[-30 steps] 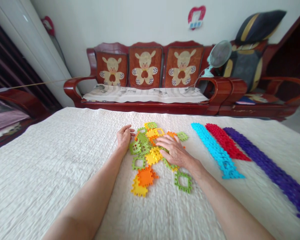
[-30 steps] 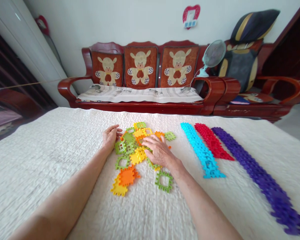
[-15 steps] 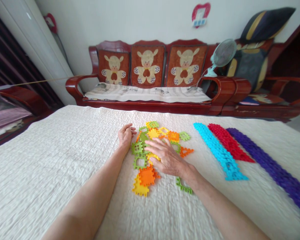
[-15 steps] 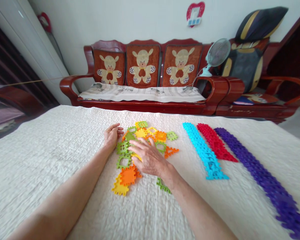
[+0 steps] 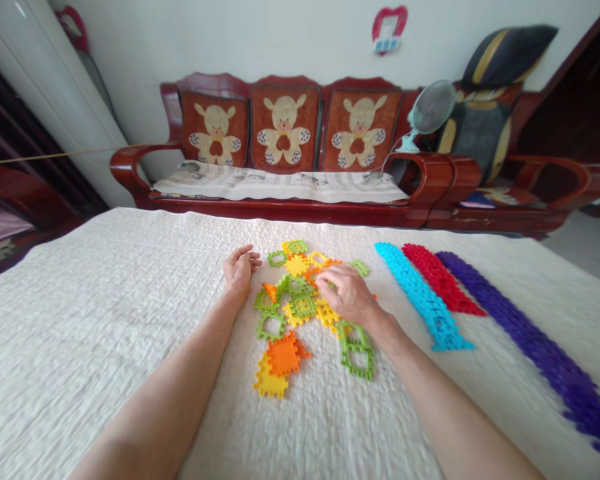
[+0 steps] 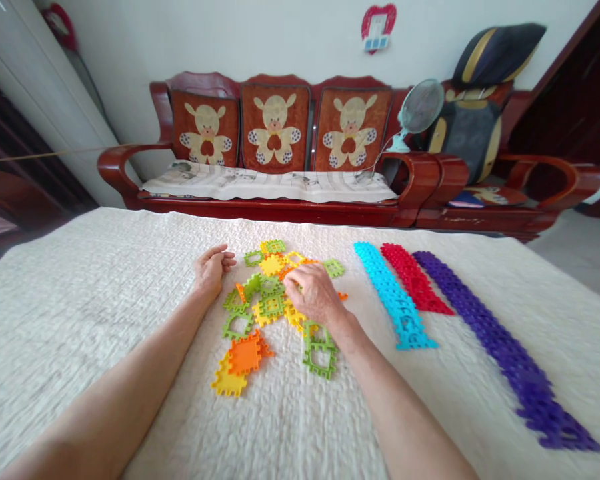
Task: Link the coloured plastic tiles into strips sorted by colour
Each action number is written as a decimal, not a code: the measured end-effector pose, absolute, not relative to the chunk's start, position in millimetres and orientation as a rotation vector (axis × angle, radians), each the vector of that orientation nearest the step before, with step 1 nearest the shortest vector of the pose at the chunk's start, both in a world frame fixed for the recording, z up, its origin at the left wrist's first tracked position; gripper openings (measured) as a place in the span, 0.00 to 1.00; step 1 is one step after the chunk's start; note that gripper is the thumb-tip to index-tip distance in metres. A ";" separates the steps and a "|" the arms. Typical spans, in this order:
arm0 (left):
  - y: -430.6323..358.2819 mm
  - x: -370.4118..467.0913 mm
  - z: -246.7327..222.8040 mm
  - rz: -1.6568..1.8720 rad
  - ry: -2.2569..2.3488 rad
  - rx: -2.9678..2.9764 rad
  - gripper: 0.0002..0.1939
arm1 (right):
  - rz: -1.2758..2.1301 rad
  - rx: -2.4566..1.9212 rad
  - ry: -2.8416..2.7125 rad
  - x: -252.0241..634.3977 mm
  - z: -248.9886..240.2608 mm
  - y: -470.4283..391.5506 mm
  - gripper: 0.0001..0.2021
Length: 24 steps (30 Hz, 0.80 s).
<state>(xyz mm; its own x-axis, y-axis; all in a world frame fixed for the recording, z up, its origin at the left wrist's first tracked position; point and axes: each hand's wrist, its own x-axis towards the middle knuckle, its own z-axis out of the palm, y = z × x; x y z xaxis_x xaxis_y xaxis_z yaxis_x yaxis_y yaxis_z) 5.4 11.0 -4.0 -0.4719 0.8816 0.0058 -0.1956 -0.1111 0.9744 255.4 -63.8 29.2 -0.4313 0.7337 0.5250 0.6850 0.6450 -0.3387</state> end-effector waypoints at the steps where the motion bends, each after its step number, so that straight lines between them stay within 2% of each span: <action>1: 11.4 5.2 -4.6 1.699 1.347 0.819 0.16 | 0.098 -1.141 -2.147 266.1 27.7 -57.5 0.10; 5: 11.4 5.0 -5.2 1.694 1.357 0.829 0.16 | 0.094 -1.297 -2.031 297.9 16.8 -41.2 0.09; 13: 10.9 6.5 -2.7 1.698 1.361 0.827 0.15 | 0.119 -1.200 -2.199 290.7 4.6 -42.1 0.06; 24: 11.7 4.2 -6.7 1.700 1.345 0.871 0.15 | -0.077 -1.425 -1.931 315.4 -1.4 -28.3 0.13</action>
